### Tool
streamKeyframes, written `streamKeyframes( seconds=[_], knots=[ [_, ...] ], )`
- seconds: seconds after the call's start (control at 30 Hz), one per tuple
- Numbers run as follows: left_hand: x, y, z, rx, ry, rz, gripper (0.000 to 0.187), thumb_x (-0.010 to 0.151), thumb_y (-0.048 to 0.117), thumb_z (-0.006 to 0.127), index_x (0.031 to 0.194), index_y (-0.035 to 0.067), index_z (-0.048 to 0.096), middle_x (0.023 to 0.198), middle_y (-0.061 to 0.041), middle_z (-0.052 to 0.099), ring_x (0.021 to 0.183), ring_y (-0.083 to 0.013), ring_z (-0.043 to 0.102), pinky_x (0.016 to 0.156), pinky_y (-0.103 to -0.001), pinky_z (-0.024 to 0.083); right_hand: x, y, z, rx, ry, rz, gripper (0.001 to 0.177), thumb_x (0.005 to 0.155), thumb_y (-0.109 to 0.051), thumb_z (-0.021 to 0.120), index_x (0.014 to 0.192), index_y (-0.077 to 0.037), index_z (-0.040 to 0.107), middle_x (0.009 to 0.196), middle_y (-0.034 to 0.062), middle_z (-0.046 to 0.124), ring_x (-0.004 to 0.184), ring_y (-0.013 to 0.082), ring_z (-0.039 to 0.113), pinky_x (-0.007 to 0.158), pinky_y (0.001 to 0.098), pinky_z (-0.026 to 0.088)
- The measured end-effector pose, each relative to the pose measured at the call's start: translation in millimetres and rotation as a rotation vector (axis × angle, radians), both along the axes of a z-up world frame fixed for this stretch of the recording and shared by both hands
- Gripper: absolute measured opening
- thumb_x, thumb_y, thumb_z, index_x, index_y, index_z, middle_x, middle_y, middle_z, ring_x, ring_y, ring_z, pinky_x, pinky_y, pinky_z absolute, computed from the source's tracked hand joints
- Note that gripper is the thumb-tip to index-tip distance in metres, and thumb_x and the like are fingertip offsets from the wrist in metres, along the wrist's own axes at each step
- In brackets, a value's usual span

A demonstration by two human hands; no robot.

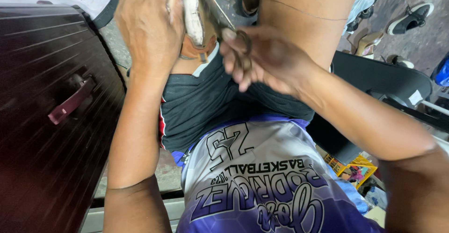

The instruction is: The person sews a brown leather shoe using a needle and thread, repeatedly pulling the thread through the sole and upper. They adjust the shoe's position and continue stitching along the edge.

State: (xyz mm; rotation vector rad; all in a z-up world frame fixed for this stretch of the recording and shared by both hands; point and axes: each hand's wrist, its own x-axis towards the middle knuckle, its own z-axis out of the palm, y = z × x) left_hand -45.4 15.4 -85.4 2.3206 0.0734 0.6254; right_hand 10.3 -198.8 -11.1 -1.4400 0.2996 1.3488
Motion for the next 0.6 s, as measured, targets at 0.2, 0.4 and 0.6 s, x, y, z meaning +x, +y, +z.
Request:
streamKeyframes(
  seconds=[0.2, 0.4, 0.6],
  knots=[
    [-8, 13, 20, 0.033, 0.006, 0.048, 0.012, 0.101, 0.005, 0.071, 0.111, 0.001, 0.067, 0.109, -0.018, 0.061, 0.100, -0.0392, 0.061, 0.082, -0.048, 0.050, -20, -45, 43, 0.122, 0.113, 0.043, 0.045, 0.100, -0.040, 0.058, 0.103, 0.004, 0.065, 0.083, 0.0116, 0.066, 0.074, 0.0207, 0.069, 0.057, 0.0314, 0.057],
    [-31, 28, 34, -0.176, 0.112, -0.025, 0.007, 0.097, 0.005, 0.071, 0.104, 0.004, 0.073, 0.100, -0.015, 0.061, 0.093, -0.0353, 0.064, 0.080, -0.044, 0.049, 8, -69, 57, 0.435, -0.268, 0.010, 0.025, 0.110, -0.026, 0.061, 0.110, -0.001, 0.061, 0.092, 0.0103, 0.062, 0.079, 0.0196, 0.065, 0.060, 0.0318, 0.052],
    [-51, 28, 51, -0.250, 0.151, -0.171, 0.011, 0.096, 0.009, 0.079, 0.105, 0.005, 0.074, 0.085, -0.012, 0.055, 0.078, -0.0284, 0.058, 0.069, -0.036, 0.045, 43, 8, -51, 0.364, -0.516, -0.355, 0.042, 0.107, -0.031, 0.063, 0.136, -0.002, 0.056, 0.130, 0.0101, 0.068, 0.118, 0.0175, 0.069, 0.095, 0.0368, 0.063]
  ],
)
